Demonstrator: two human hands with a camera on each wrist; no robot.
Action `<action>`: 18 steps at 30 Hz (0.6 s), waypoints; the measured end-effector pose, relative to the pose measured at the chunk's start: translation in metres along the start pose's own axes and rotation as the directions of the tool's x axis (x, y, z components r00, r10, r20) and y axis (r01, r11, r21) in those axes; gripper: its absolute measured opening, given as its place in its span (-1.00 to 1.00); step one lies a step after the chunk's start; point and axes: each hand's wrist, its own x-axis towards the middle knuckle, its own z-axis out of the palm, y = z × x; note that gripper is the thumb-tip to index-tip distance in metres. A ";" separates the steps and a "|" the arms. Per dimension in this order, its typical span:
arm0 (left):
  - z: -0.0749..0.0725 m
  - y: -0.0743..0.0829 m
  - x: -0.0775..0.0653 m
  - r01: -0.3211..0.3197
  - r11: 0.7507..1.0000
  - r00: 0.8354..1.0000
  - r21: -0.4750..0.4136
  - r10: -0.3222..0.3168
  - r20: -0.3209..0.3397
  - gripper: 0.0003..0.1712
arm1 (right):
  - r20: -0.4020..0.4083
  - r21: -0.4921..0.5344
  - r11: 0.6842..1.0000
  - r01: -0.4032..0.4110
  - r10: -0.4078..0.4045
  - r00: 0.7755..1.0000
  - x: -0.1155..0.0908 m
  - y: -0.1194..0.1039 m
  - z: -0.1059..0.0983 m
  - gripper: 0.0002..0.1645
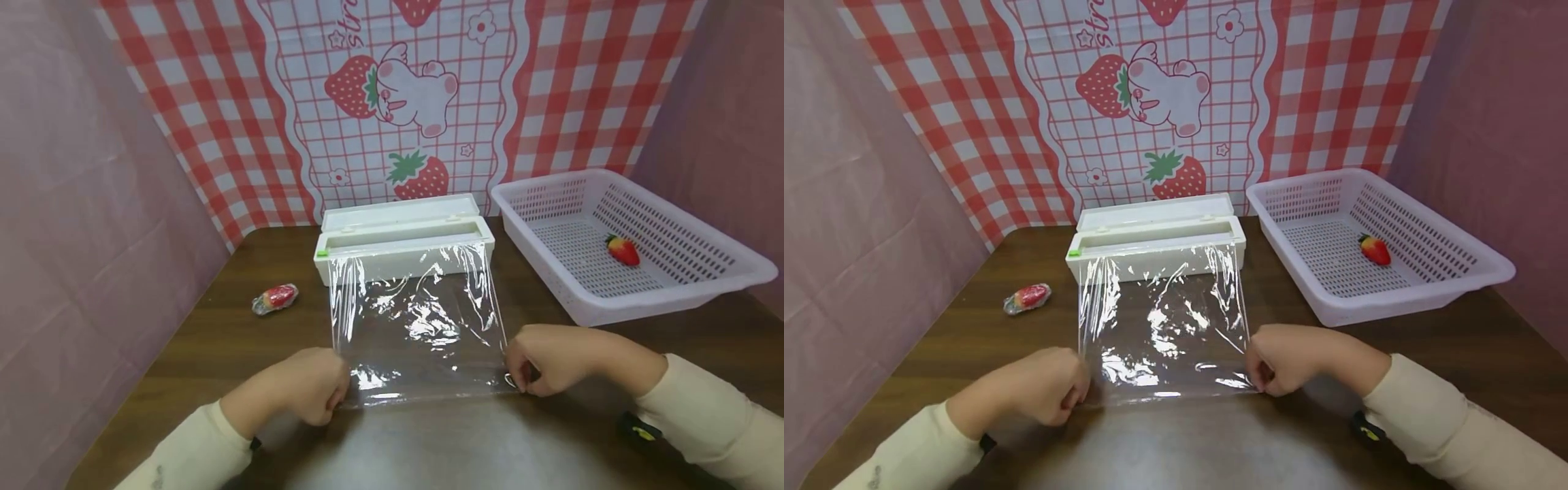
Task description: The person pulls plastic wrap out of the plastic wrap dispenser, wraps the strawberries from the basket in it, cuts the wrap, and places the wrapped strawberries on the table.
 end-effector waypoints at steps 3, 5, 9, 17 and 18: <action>0.000 0.000 -0.001 0.033 0.999 0.999 0.015 -0.033 0.040 -0.65 | 0.017 -0.029 0.997 -0.077 0.078 0.997 -0.001 -0.003 0.002 -0.72; 0.000 0.000 -0.002 0.044 0.999 0.997 0.018 -0.045 0.065 -0.67 | 0.023 -0.053 0.991 -0.122 0.123 0.992 -0.002 -0.005 0.003 -0.75; -0.001 0.000 -0.003 0.071 0.997 0.993 -0.013 -0.070 0.090 -0.69 | 0.014 -0.079 0.986 -0.148 0.150 0.989 -0.002 -0.009 0.004 -0.80; -0.003 -0.005 0.001 0.022 0.988 1.000 -0.153 -0.019 0.021 -0.84 | -0.049 -0.124 0.979 -0.160 0.155 0.987 -0.001 -0.018 -0.003 -0.86; -0.002 -0.006 0.002 -0.002 0.988 1.000 -0.155 0.001 -0.009 -0.87 | -0.063 -0.131 0.979 -0.158 0.151 0.987 -0.001 -0.020 -0.006 -0.88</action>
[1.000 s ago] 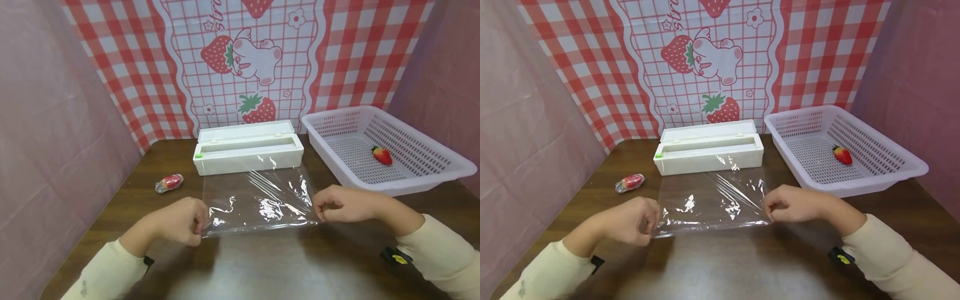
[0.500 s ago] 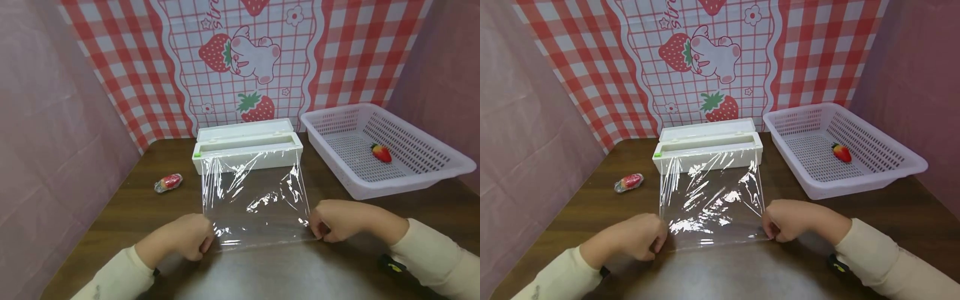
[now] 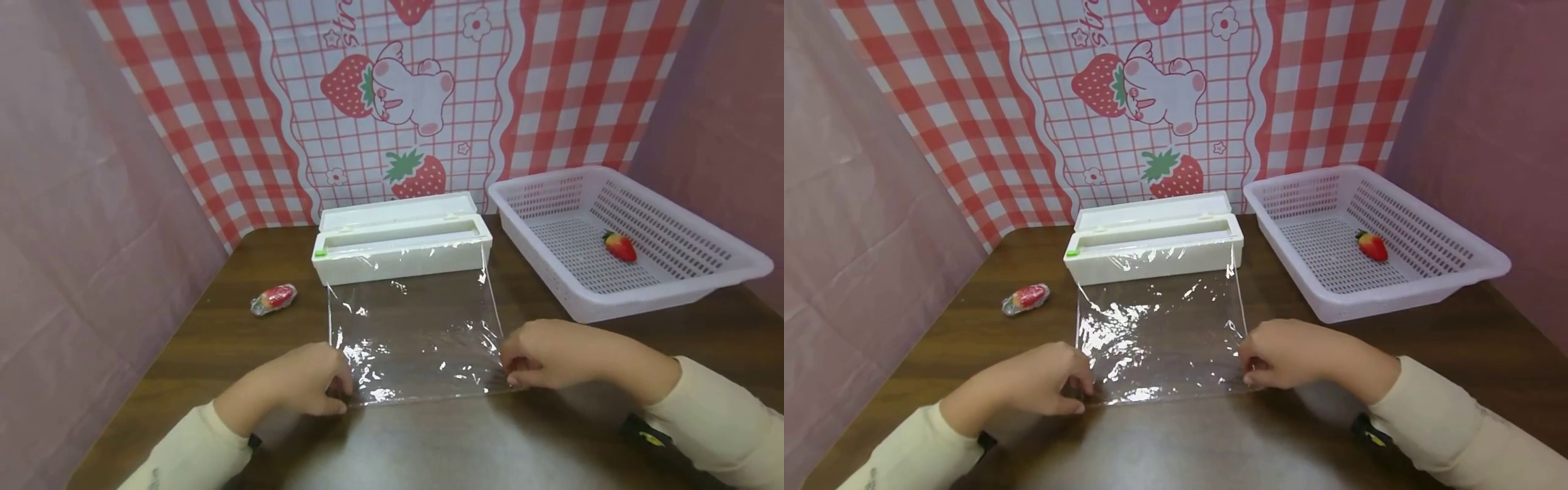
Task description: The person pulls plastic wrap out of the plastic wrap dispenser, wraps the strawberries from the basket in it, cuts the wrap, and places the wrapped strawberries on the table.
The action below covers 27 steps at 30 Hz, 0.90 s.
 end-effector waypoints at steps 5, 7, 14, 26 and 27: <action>0.003 0.000 0.012 -0.097 0.991 0.981 0.093 0.111 -0.157 -0.91 | -0.067 0.003 1.000 -0.015 0.015 0.998 -0.001 -0.002 -0.026 -0.92; 0.003 0.002 0.018 -0.112 0.984 0.967 0.137 0.139 -0.213 -0.89 | -0.087 0.001 0.998 -0.055 0.055 0.995 -0.003 0.001 -0.042 -0.89; 0.000 0.012 0.038 -0.125 0.967 0.921 0.224 0.197 -0.336 -0.80 | -0.031 -0.030 0.936 -0.351 0.351 0.936 -0.016 0.025 -0.112 -0.85; 0.002 0.030 0.053 -0.161 0.960 0.923 0.229 0.229 -0.310 -0.71 | 0.050 0.047 0.807 -0.589 0.587 0.808 -0.037 0.083 -0.162 -0.68; 0.002 0.031 0.053 -0.162 0.960 0.923 0.227 0.229 -0.308 -0.70 | 0.065 0.068 0.795 -0.603 0.599 0.798 -0.038 0.088 -0.164 -0.66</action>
